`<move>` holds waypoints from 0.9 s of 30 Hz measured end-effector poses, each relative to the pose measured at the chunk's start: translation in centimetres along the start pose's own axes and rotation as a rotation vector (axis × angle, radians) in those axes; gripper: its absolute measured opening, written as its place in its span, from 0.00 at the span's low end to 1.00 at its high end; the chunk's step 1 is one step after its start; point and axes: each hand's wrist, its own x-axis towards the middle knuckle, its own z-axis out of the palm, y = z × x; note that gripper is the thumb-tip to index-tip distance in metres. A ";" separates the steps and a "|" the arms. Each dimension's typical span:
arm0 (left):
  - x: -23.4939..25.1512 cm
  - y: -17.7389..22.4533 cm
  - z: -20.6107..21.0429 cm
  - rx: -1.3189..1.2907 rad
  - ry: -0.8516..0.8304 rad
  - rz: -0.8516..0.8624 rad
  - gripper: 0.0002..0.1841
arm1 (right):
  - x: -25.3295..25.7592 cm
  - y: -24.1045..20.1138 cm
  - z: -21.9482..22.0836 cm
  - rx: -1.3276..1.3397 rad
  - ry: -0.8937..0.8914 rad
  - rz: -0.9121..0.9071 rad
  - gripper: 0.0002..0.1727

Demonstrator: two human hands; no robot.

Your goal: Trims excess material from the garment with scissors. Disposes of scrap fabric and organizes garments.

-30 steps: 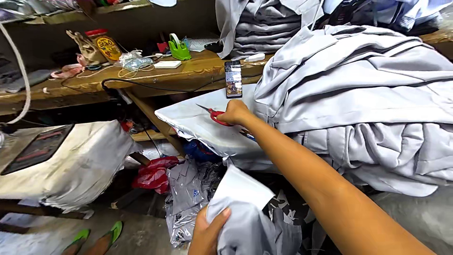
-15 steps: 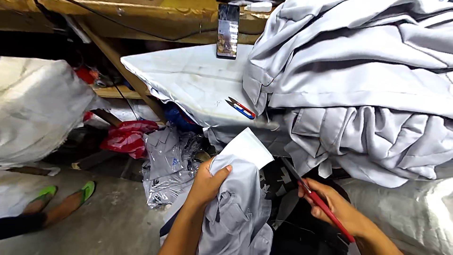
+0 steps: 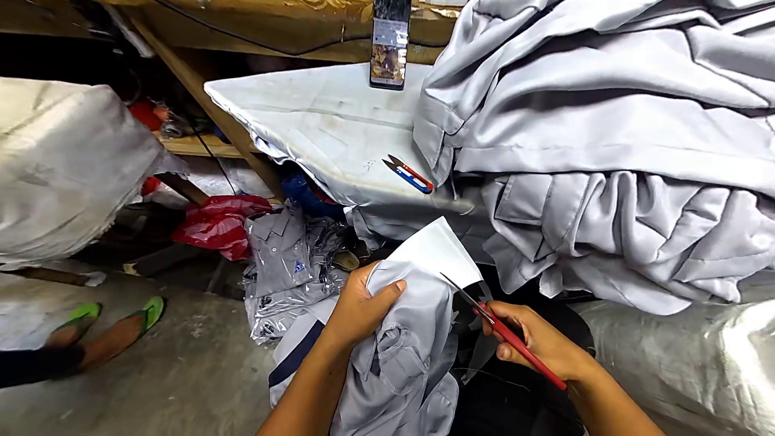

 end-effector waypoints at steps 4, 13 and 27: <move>0.0 -0.3 0.0 -0.026 0.001 0.062 0.05 | 0.1 0.1 0.0 0.034 0.024 -0.029 0.38; 0.3 -0.3 -0.6 0.095 -0.103 0.036 0.03 | -0.3 0.6 -0.8 0.027 0.027 -0.095 0.33; 0.4 -0.7 -1.2 0.261 -0.229 0.130 0.05 | -0.8 0.7 -1.3 0.000 -0.055 -0.104 0.35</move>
